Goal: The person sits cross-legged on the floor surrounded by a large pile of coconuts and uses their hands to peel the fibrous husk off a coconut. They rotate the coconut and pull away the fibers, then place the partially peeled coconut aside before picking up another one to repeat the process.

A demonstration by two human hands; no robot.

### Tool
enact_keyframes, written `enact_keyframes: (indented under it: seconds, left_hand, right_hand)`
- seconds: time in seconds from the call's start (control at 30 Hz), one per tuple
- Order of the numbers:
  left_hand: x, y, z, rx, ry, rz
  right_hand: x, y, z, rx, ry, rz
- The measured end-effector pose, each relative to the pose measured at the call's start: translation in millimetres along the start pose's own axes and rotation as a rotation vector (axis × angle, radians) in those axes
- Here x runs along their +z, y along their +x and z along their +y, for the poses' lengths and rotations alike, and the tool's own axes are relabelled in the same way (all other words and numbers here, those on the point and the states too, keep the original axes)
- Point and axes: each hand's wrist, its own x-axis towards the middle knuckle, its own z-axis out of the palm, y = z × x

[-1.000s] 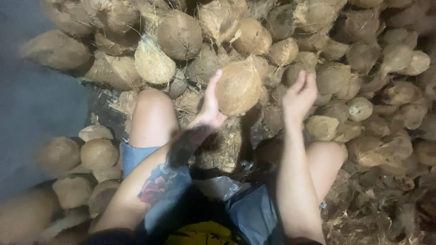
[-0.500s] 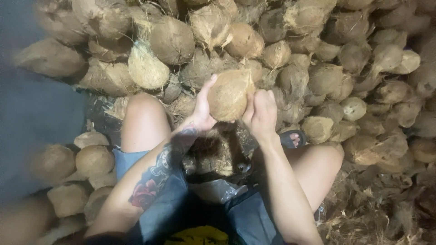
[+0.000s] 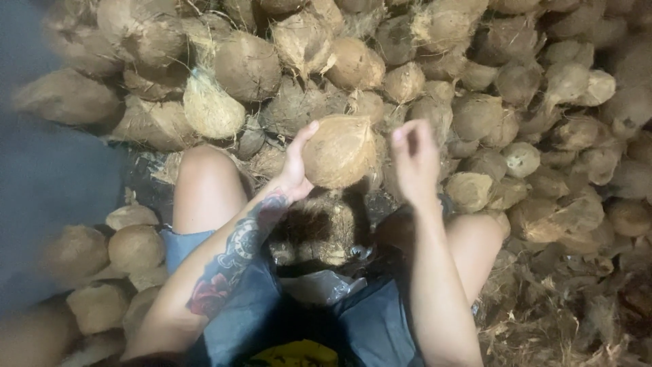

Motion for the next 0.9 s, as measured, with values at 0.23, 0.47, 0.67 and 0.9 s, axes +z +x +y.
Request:
enact_keyframes:
  seconds: [0.23, 0.47, 0.67, 0.9]
  left_hand:
    - [-4, 8, -14, -0.003, 0.029, -0.019]
    - [3, 3, -12, 0.016, -0.077, -0.055]
    - [0, 23, -8, -0.033, -0.057, -0.05]
    - [-3, 29, -5, -0.016, -0.013, -0.083]
  right_hand:
    - [27, -19, 10, -0.195, -0.265, -0.069]
    - [-4, 1, 55, -0.081, -0.223, 0.261]
    - [29, -29, 29, -0.178, -0.256, -0.06]
    - [62, -36, 61, -0.239, -0.256, 0.138]
